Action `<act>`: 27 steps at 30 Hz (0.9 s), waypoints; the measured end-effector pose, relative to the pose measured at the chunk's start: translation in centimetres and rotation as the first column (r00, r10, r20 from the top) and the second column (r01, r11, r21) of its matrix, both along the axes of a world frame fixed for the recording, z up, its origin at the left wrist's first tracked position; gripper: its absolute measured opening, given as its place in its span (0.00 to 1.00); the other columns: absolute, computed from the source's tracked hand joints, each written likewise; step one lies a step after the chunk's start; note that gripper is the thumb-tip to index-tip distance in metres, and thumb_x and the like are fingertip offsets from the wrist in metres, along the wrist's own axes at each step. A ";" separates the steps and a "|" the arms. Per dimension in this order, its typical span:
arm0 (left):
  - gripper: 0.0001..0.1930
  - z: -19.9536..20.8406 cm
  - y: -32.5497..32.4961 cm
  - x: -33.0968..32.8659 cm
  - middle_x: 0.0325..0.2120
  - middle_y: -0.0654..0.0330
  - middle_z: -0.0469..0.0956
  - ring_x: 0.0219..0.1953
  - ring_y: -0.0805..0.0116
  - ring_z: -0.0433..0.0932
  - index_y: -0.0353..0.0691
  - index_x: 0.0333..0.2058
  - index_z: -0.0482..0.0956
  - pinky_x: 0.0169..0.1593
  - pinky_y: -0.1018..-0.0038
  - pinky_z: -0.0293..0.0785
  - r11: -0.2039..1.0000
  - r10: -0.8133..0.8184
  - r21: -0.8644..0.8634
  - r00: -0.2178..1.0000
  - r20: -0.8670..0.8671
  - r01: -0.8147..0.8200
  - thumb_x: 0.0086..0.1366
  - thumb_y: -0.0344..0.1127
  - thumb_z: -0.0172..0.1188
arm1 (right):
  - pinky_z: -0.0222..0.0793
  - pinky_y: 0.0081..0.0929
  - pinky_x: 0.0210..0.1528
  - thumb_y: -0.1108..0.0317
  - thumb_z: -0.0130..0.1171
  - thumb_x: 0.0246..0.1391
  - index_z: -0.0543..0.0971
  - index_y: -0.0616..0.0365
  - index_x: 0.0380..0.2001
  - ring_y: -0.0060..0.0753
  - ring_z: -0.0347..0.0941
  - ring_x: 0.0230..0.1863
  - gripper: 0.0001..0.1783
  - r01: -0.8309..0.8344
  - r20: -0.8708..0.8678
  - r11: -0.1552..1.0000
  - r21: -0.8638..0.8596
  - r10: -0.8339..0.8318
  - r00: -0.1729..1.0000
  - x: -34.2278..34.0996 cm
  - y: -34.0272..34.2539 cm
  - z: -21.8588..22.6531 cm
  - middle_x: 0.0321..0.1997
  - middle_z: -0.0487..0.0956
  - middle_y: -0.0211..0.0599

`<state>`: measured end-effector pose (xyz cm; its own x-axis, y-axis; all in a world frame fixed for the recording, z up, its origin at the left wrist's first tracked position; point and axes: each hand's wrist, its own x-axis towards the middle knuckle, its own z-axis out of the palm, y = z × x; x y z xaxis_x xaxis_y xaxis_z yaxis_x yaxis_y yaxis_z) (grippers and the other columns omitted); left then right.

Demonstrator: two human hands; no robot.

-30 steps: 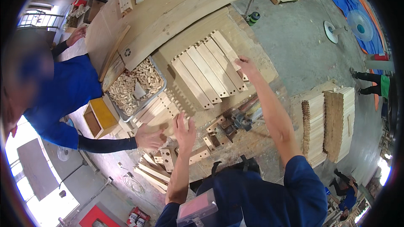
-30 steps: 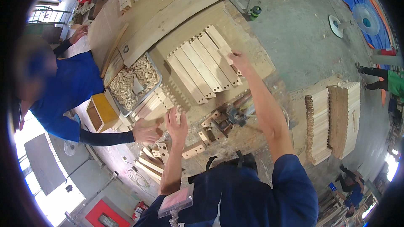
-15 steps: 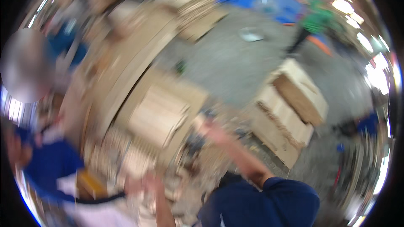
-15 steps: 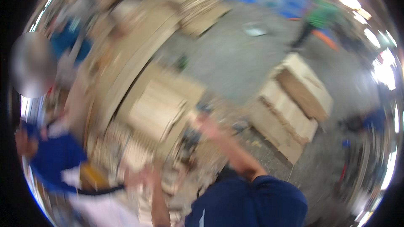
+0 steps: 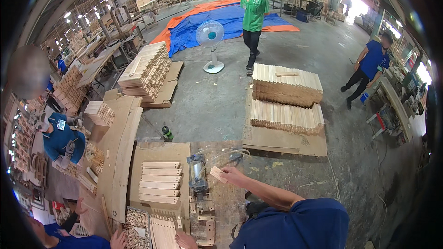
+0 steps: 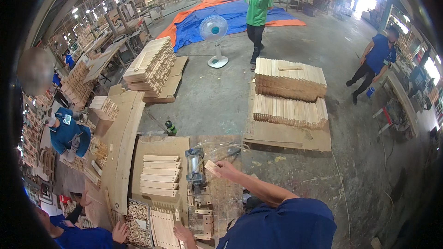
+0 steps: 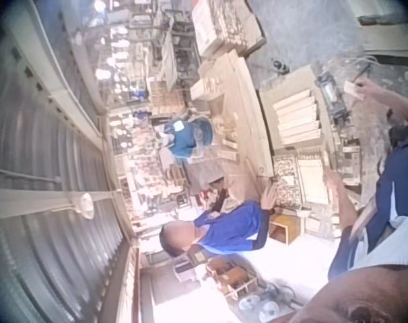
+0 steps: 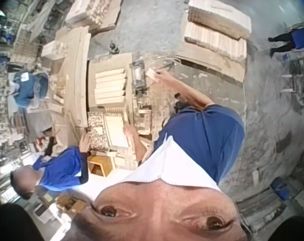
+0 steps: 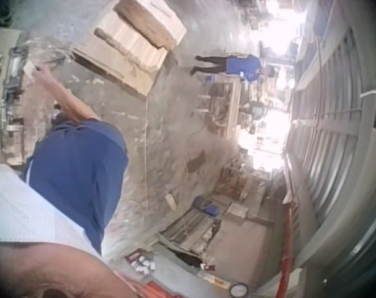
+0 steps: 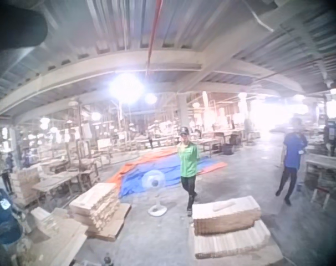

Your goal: The person repeatedly picks up small wooden pieces with pre-drilled holes and assembles them by hand on a workbench. They align and press the pieces together, then place the assembled units into a stack. The process is continuous and repetitive throughout the clip.

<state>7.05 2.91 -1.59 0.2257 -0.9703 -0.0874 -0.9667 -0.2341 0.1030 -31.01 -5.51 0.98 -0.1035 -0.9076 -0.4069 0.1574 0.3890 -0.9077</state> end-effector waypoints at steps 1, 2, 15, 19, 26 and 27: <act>0.17 0.7 -0.6 0.4 0.39 0.45 0.75 0.43 0.46 0.75 0.36 0.51 0.73 0.47 0.53 0.72 0.995 -0.057 -0.090 0.994 -0.089 0.049 0.63 0.30 0.56 | 0.65 0.22 0.33 0.62 0.56 0.64 0.80 0.59 0.42 0.17 0.68 0.31 0.13 -0.008 0.007 1.000 -0.019 0.008 1.000 0.5 0.1 0.2 0.31 0.75 0.24; 0.17 1.3 -0.7 0.3 0.37 0.44 0.75 0.42 0.44 0.75 0.35 0.52 0.73 0.47 0.52 0.72 0.981 -0.125 -0.172 0.976 -0.179 0.095 0.64 0.30 0.55 | 0.65 0.22 0.34 0.62 0.56 0.63 0.80 0.60 0.42 0.18 0.68 0.31 0.12 0.001 0.015 1.000 0.010 -0.001 1.000 0.5 0.6 -0.1 0.31 0.75 0.24; 0.23 4.6 0.1 -6.7 0.31 0.47 0.82 0.31 0.53 0.81 0.31 0.52 0.76 0.37 0.60 0.74 0.968 -0.150 -0.246 0.657 -0.739 -0.055 0.69 0.45 0.58 | 0.66 0.22 0.35 0.59 0.56 0.65 0.81 0.61 0.46 0.17 0.69 0.33 0.17 -0.092 -0.057 0.995 0.043 0.094 0.994 4.6 3.6 0.0 0.35 0.78 0.25; 0.20 4.5 -0.1 -7.2 0.31 0.53 0.83 0.30 0.60 0.82 0.28 0.46 0.77 0.32 0.65 0.76 0.992 0.060 0.004 0.459 -0.886 -0.123 0.66 0.42 0.63 | 0.64 0.21 0.33 0.60 0.56 0.65 0.81 0.61 0.48 0.16 0.68 0.31 0.16 -0.085 0.024 0.996 0.023 0.084 0.996 3.8 4.2 -0.8 0.34 0.77 0.23; 0.21 6.8 0.8 -8.0 0.27 0.58 0.77 0.24 0.68 0.77 0.36 0.51 0.69 0.28 0.71 0.77 0.949 0.096 0.092 -0.001 -0.995 -0.300 0.66 0.43 0.61 | 0.64 0.24 0.31 0.61 0.57 0.63 0.81 0.61 0.45 0.19 0.68 0.29 0.15 -0.065 -0.078 0.997 0.050 0.069 0.995 2.3 5.5 -1.3 0.30 0.76 0.26; 0.22 6.7 0.9 -6.0 0.26 0.59 0.75 0.23 0.68 0.76 0.36 0.50 0.69 0.27 0.72 0.76 0.934 0.149 0.137 0.010 -0.989 -0.331 0.67 0.47 0.60 | 0.65 0.26 0.31 0.61 0.57 0.62 0.81 0.62 0.43 0.21 0.69 0.30 0.15 -0.102 -0.077 0.993 0.058 0.106 0.991 3.5 5.0 -0.3 0.30 0.77 0.28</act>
<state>1.05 3.79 5.09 0.2407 -0.9008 -0.3614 0.1647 -0.3291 0.9298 -27.48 -0.53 0.70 -0.0441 -0.8920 -0.4499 0.0416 0.4483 -0.8929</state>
